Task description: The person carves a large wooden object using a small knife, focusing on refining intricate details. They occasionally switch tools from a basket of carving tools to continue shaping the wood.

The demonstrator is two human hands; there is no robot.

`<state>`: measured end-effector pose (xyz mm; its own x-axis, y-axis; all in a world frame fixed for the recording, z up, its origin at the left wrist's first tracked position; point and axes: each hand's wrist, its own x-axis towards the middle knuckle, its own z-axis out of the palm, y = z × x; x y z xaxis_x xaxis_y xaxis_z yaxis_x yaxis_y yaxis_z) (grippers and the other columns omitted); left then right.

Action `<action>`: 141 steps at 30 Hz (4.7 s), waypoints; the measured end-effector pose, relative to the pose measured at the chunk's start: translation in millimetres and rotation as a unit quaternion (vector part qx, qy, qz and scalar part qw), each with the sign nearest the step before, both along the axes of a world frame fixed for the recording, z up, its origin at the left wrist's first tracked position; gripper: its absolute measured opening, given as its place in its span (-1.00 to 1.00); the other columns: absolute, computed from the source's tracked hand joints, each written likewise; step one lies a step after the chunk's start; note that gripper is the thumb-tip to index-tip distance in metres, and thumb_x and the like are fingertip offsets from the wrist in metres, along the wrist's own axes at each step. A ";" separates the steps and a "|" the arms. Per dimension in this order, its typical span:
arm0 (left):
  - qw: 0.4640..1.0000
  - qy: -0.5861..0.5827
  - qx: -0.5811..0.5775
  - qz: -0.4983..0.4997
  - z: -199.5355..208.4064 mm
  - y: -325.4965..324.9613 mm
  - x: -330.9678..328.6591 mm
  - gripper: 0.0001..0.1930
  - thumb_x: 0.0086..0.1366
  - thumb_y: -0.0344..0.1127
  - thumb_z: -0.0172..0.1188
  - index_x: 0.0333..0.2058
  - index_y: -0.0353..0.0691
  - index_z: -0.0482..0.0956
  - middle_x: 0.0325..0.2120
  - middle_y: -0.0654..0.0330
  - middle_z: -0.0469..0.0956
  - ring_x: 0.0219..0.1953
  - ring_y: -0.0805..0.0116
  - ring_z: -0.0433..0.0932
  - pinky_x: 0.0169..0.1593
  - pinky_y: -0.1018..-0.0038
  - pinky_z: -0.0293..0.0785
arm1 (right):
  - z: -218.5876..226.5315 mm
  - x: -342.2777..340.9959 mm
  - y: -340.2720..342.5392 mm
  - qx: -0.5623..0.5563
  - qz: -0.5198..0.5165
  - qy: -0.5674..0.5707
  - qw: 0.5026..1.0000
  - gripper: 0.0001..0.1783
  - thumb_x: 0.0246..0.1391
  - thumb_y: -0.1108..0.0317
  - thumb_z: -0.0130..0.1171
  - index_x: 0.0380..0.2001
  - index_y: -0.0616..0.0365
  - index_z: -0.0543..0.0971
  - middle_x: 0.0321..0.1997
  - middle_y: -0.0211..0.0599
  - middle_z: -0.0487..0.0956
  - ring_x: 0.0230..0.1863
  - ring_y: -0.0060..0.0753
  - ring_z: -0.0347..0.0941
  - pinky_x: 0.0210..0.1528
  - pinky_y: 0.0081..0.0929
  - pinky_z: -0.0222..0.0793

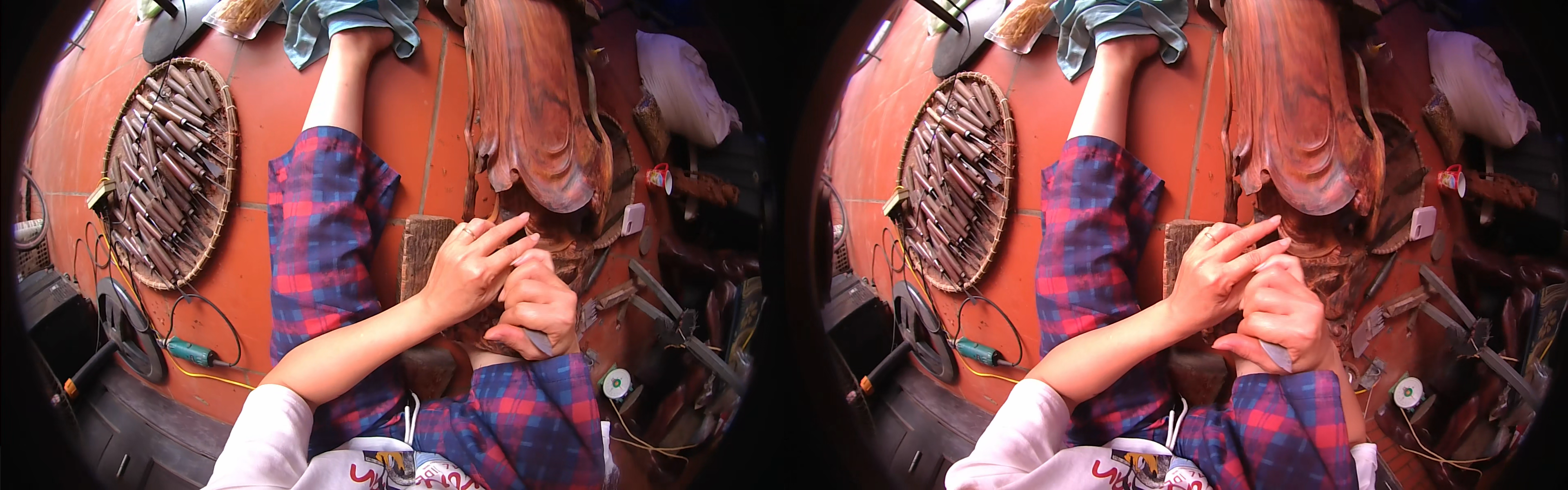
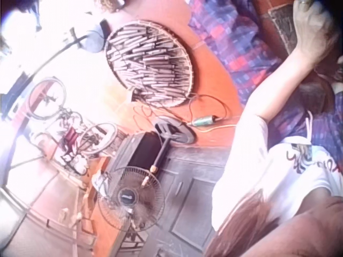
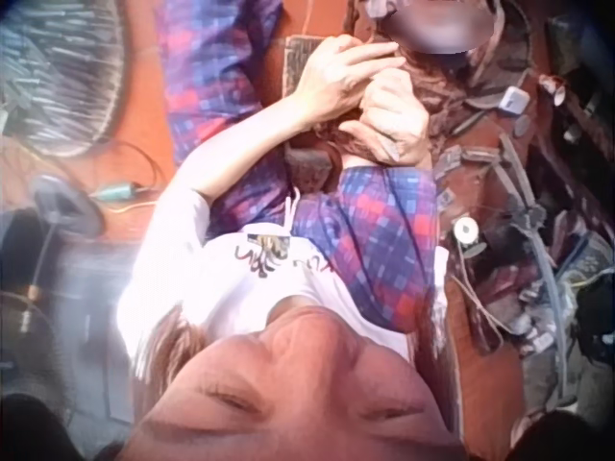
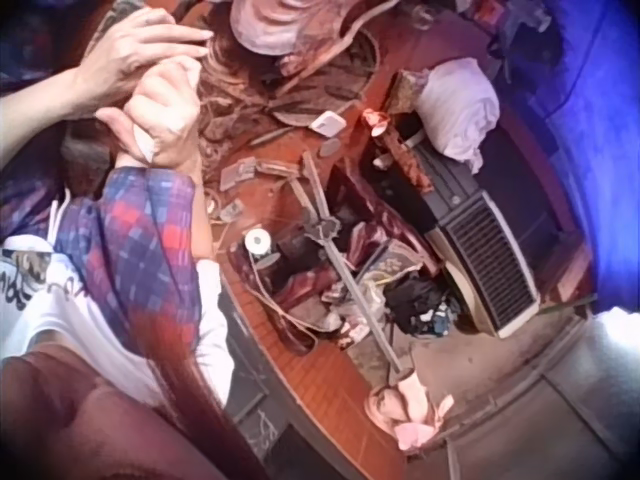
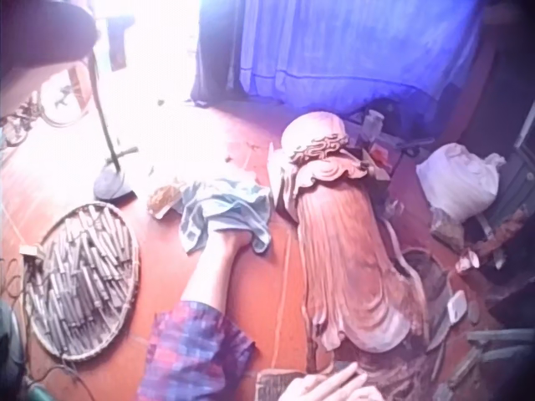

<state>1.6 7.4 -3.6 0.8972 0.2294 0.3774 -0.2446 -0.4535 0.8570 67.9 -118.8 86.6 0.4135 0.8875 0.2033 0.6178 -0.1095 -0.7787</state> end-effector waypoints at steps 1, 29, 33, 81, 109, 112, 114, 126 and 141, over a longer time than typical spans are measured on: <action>1.000 -0.010 -0.020 0.002 1.2 -0.8 1.2 -0.58 0.16 -0.27 0.31 0.03 -0.15 0.68 0.10 0.15 0.61 -0.11 0.14 0.61 -0.01 0.26 0.54 | 2.7 0.1 1.0 0.014 -0.012 -0.002 1.000 -0.52 -0.14 -0.01 0.50 -0.73 0.10 0.52 -0.60 -0.45 0.45 -0.37 -0.28 0.45 -0.02 -0.13 0.29; 0.994 -0.018 -0.050 0.092 -10.3 -1.9 13.0 -0.65 0.02 -0.36 0.42 -0.14 -0.13 0.75 -0.37 0.21 0.58 -0.32 0.21 0.55 -0.22 0.32 0.45 | -12.3 27.5 1.8 -0.027 0.053 -0.069 0.996 -0.63 -0.22 0.47 0.51 -0.71 0.10 0.42 -0.60 -0.40 0.38 -0.48 -0.26 0.37 -0.19 -0.22 0.26; 0.997 0.026 -0.060 0.038 -7.2 -7.9 -2.8 -0.64 0.06 -0.37 0.39 -0.10 -0.13 0.74 -0.34 0.21 0.57 -0.29 0.19 0.55 -0.16 0.29 0.47 | -9.4 19.8 -8.4 -0.054 0.054 -0.001 0.997 -0.67 -0.23 0.44 0.52 -0.68 0.13 0.47 -0.57 -0.39 0.44 -0.45 -0.28 0.44 -0.15 -0.24 0.30; 0.977 -0.020 -0.192 0.090 -21.4 0.3 -2.4 -0.45 -0.16 -0.58 0.49 -0.06 -0.26 0.72 -0.13 0.04 0.67 -0.16 0.18 0.65 -0.09 0.38 0.57 | -41.4 -38.8 34.6 -0.054 0.049 -0.172 0.982 -0.62 -0.12 -0.02 0.36 -0.62 0.08 0.60 -0.52 -0.39 0.48 -0.28 -0.29 0.43 -0.05 -0.09 0.20; 0.994 0.043 -0.096 0.006 -47.7 4.6 -2.8 -0.44 0.16 -0.60 0.27 0.16 -0.10 0.63 -0.19 0.15 0.60 -0.14 0.33 0.61 -0.08 0.45 0.63 | -61.3 -34.9 34.3 -0.139 0.001 -0.193 0.971 -0.69 -0.02 0.11 0.38 -0.51 0.16 0.68 -0.39 -0.32 0.62 -0.11 -0.20 0.48 0.08 0.00 0.19; 0.994 0.021 -0.105 0.015 -46.9 7.1 1.3 -0.46 0.16 -0.55 0.30 0.15 -0.06 0.64 -0.20 0.16 0.61 -0.14 0.29 0.60 -0.08 0.44 0.63 | -58.5 -30.9 35.4 -0.137 0.015 -0.216 0.966 -0.71 -0.04 0.12 0.38 -0.52 0.15 0.67 -0.37 -0.32 0.62 -0.10 -0.21 0.49 0.08 0.01 0.19; 0.993 0.014 -0.111 0.033 -52.7 7.0 7.5 -0.50 0.11 -0.40 0.35 0.10 -0.07 0.67 -0.20 0.17 0.64 -0.18 0.24 0.60 -0.09 0.38 0.55 | -60.7 -23.5 39.7 -0.137 0.028 -0.207 0.968 -0.72 -0.05 0.13 0.38 -0.51 0.14 0.68 -0.37 -0.32 0.63 -0.10 -0.21 0.49 0.08 0.00 0.19; 0.993 0.036 -0.113 0.022 -72.3 4.7 7.3 -0.56 0.23 -0.25 0.25 0.12 -0.01 0.64 -0.13 0.20 0.61 -0.12 0.28 0.56 0.02 0.36 0.49 | -62.7 -21.8 50.8 -0.245 0.039 -0.219 0.944 -0.78 -0.09 0.18 0.37 -0.51 0.09 0.66 -0.40 -0.34 0.61 -0.09 -0.21 0.50 0.04 0.01 0.20; 0.991 0.026 -0.124 0.033 -51.6 -6.2 0.9 -0.65 0.17 -0.24 0.36 -0.06 -0.15 0.70 -0.33 0.18 0.61 -0.21 0.25 0.57 -0.06 0.28 0.44 | -54.0 -29.4 49.5 -0.231 0.012 -0.201 0.952 -0.73 -0.14 0.23 0.37 -0.40 0.20 0.67 -0.34 -0.19 0.63 -0.11 -0.14 0.54 0.08 0.02 0.27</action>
